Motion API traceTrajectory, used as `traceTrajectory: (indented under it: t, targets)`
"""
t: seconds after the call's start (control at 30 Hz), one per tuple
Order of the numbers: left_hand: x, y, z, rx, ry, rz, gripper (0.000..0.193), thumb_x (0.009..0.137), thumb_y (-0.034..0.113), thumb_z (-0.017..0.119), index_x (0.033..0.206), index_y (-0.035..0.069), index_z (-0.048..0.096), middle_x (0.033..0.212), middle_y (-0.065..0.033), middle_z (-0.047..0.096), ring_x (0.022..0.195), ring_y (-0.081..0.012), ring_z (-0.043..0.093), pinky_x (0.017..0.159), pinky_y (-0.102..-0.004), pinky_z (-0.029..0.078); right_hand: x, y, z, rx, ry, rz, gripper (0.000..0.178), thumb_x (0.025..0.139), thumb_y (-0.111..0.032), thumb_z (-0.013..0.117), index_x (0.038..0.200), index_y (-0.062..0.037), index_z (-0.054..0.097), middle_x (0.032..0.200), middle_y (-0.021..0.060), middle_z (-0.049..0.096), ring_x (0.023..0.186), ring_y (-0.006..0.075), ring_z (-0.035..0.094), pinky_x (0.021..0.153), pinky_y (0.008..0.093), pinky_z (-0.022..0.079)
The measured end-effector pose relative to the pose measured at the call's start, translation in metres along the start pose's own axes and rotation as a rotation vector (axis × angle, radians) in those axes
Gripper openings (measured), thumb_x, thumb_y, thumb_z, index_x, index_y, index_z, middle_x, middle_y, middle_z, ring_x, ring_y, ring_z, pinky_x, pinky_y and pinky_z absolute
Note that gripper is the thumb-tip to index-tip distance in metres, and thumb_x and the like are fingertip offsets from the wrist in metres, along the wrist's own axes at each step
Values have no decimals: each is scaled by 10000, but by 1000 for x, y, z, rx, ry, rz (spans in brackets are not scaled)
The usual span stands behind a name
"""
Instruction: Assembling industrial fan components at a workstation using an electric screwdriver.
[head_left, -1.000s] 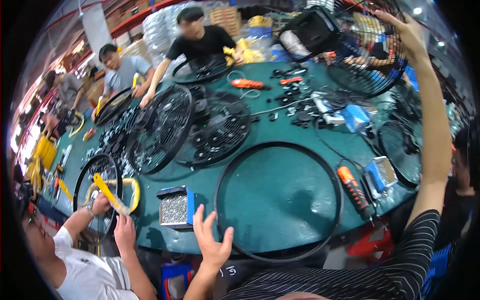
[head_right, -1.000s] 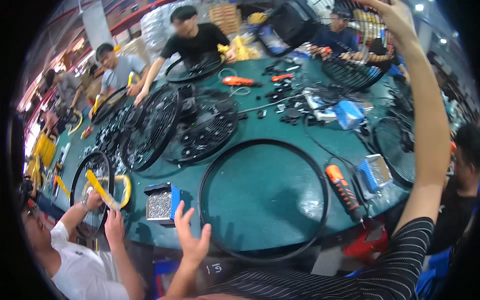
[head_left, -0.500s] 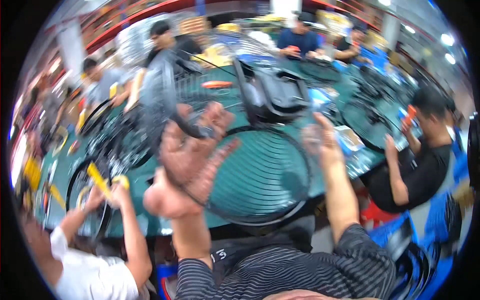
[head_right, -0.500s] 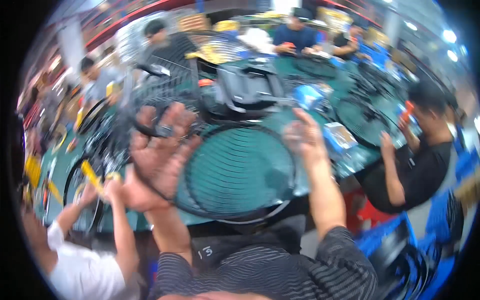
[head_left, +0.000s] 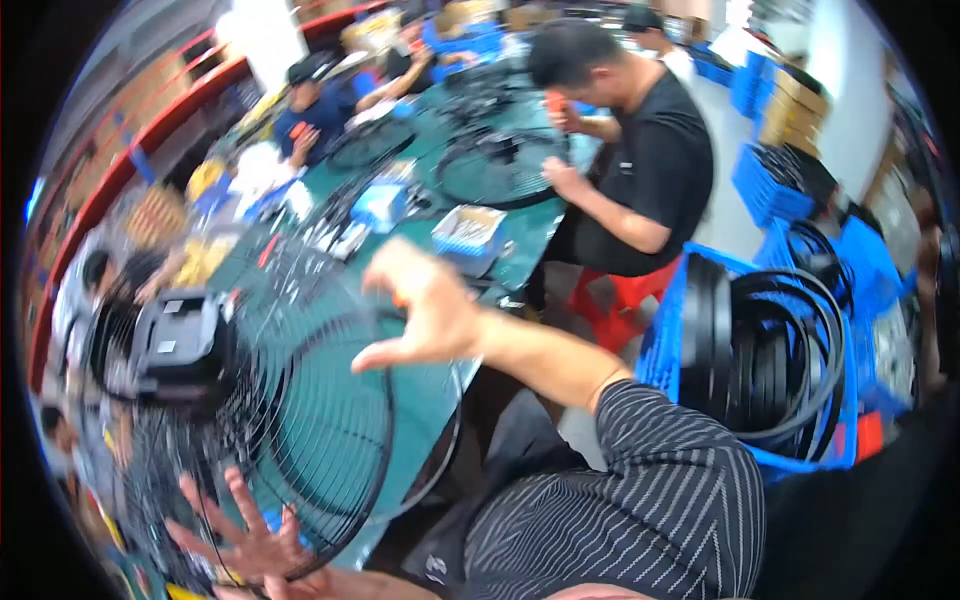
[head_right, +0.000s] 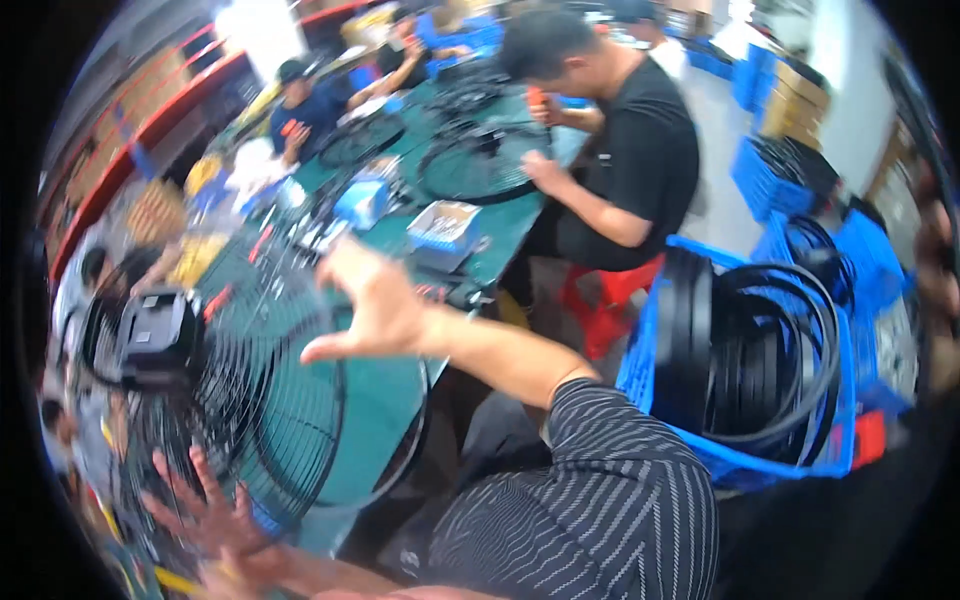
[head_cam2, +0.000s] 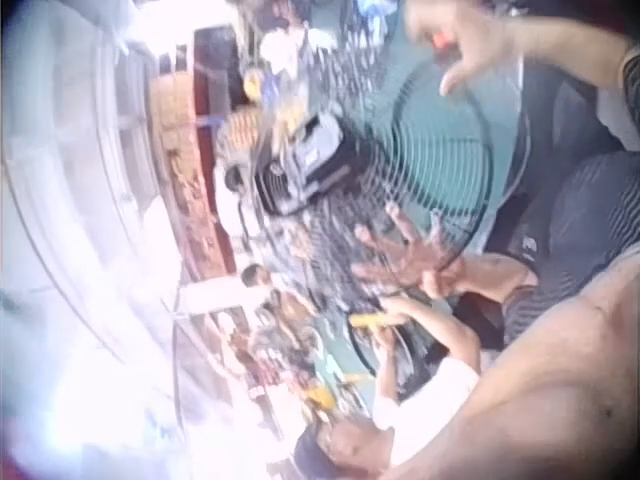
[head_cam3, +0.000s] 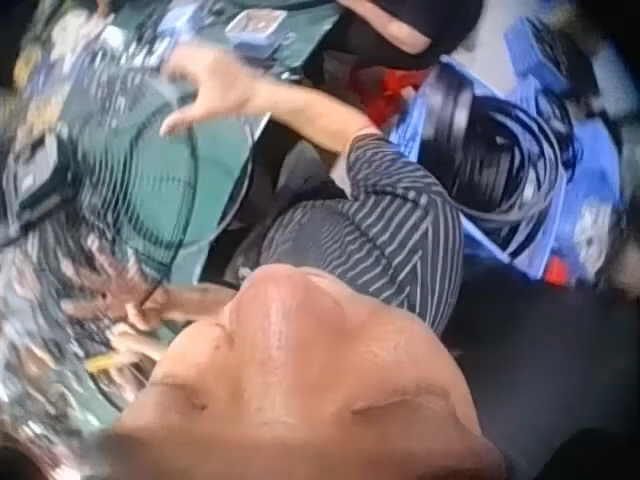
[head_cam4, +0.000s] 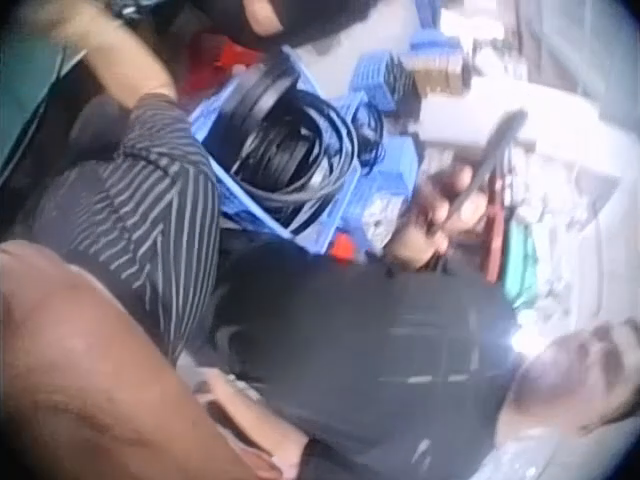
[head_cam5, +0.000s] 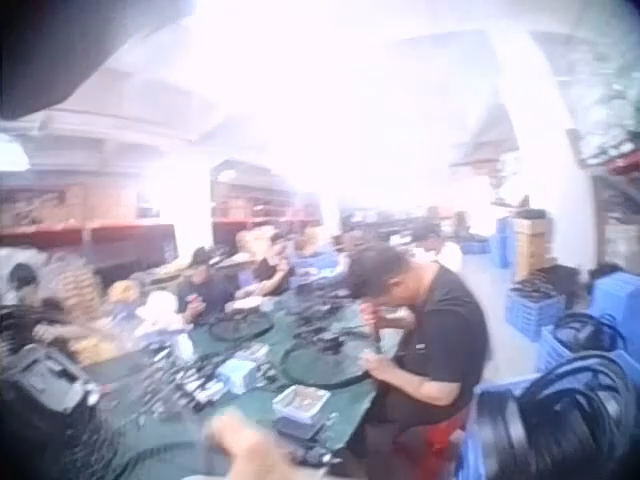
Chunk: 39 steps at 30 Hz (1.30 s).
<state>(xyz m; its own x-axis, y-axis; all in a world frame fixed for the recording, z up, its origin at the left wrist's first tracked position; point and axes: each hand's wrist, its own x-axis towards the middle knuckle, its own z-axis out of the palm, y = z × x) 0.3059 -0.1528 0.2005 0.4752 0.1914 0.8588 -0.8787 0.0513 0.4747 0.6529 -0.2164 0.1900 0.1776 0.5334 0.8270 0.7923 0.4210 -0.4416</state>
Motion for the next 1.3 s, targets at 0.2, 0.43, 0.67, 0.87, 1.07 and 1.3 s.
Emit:
traceTrajectory:
  t: [0.2, 0.43, 0.67, 0.87, 1.07, 1.3]
  targets:
    - [-47, -42, 7, -375, 354, 22, 1155, 706, -168, 575, 1594, 294, -1, 1617, -208, -198, 1411, -623, -93, 956, -851, 227, 62, -58, -26, -47, -476, -550, 1129, 602, -561, 885, 1467, -27, 392, 1538, 241, 345, 1419, 404, 345, 1155, 505, 273]
    - [-90, -73, 25, -704, 464, -71, 1117, 750, -152, 573, 1590, 359, 42, 1648, -197, -43, 1445, -560, 145, 1012, -708, 389, 50, -39, 16, -32, -933, -414, 1113, 537, -460, 898, 1444, 1, 446, 1513, 251, 383, 1409, 421, 369, 1145, 506, 289]
    - [-129, -79, -8, -766, 567, -74, 1069, 811, -71, 617, 1596, 301, -7, 1631, -252, -12, 1447, -541, 173, 1010, -690, 408, 44, -6, 71, 35, -1066, -295, 1075, 474, -438, 877, 1395, -14, 519, 1412, 266, 463, 1309, 417, 479, 1076, 501, 368]
    - [-177, -33, 10, 756, 1209, -599, 539, 903, 35, 660, 1407, -17, 475, 1030, -138, 668, 820, -143, 644, 711, -272, 533, 42, 27, 126, 5, -1103, -255, 1054, 503, -474, 873, 1390, -18, 533, 1400, 266, 471, 1270, 410, 505, 1058, 504, 386]
    - [-185, -30, -35, 1692, 989, -677, 428, 825, 79, 700, 1223, -55, 621, 1120, -200, 630, 988, -352, 607, 859, -408, 491, 37, 35, 169, -28, -1185, -230, 1047, 497, -433, 882, 1393, -23, 528, 1412, 262, 454, 1287, 414, 487, 1062, 501, 385]
    - [-174, -50, -57, 1727, 879, -853, 458, 831, 99, 657, 1255, -67, 602, 1223, -197, 585, 1118, -367, 541, 981, -449, 405, 32, 47, 183, -21, -1206, -202, 1032, 494, -383, 886, 1395, -32, 528, 1401, 269, 450, 1267, 414, 496, 1055, 495, 391]
